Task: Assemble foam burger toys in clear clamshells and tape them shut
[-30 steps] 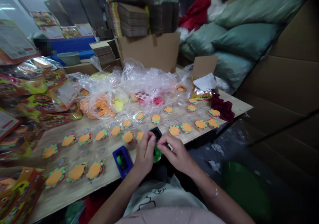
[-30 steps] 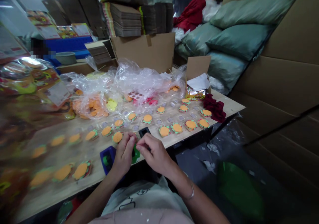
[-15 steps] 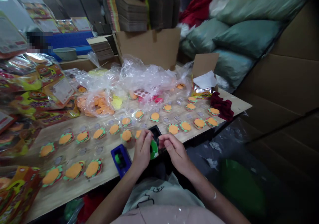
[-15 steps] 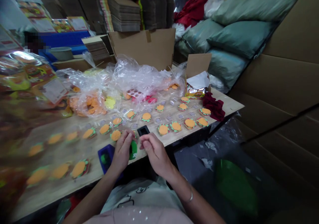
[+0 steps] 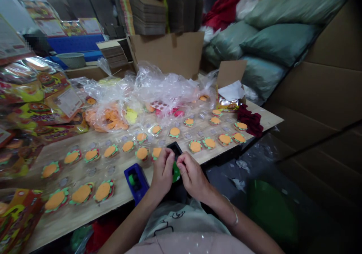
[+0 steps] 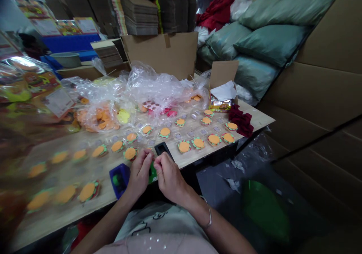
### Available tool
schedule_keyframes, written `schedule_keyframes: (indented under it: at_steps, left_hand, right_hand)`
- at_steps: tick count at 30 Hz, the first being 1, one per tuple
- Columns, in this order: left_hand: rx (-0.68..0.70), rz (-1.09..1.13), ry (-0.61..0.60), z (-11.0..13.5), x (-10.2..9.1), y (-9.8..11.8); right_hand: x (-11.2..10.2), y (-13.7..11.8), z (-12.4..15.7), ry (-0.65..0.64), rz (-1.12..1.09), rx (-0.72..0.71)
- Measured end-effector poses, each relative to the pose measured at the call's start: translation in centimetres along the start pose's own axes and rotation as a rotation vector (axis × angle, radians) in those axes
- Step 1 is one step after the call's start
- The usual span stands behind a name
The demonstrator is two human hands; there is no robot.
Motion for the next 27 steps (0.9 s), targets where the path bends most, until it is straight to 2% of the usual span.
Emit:
schedule_keyframes:
  at_steps: [4, 7, 13, 17, 20, 23, 27]
  left_hand:
    - [-0.004, 0.018, 0.007, 0.0, -0.2, 0.5]
    - [0.026, -0.007, 0.006, 0.1, -0.3, 1.0]
    - [0.048, -0.034, -0.017, 0.4, -0.1, 0.9]
    - [0.063, -0.062, -0.028, 0.3, -0.2, 1.1]
    - [0.074, -0.099, -0.042, 0.1, -0.1, 1.1]
    - [0.069, -0.105, -0.053, 0.0, 0.0, 0.9]
    - [0.011, -0.041, -0.071, -0.1, 0.3, 0.4]
  right_hand:
    - [-0.9, 1.7, 0.7, 0.117, -0.228, 0.14]
    - [-0.8, 2.0, 0.4, 0.059, -0.299, 0.172]
    - [-1.1, 0.1, -0.7, -0.08, -0.009, 0.025]
    - [-0.6, -2.1, -1.4, -0.208, 0.248, -0.185]
    - [0.2, -2.7, -1.8, -0.328, 0.394, -0.307]
    - [0.6, -2.5, -2.0, -0.387, 0.385, -0.349]
    - [0.4, -2.2, -2.1, -0.345, 0.243, -0.346]
Point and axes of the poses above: each hand's wrist, its own z-axis away from the middle knuckle, its own x-axis out of the palm, y = z × x, the point moved 10 cm from there along -z, towards the middle knuckle, and after that the axes turned 9 degrees about -x, right-handed, at the moved point
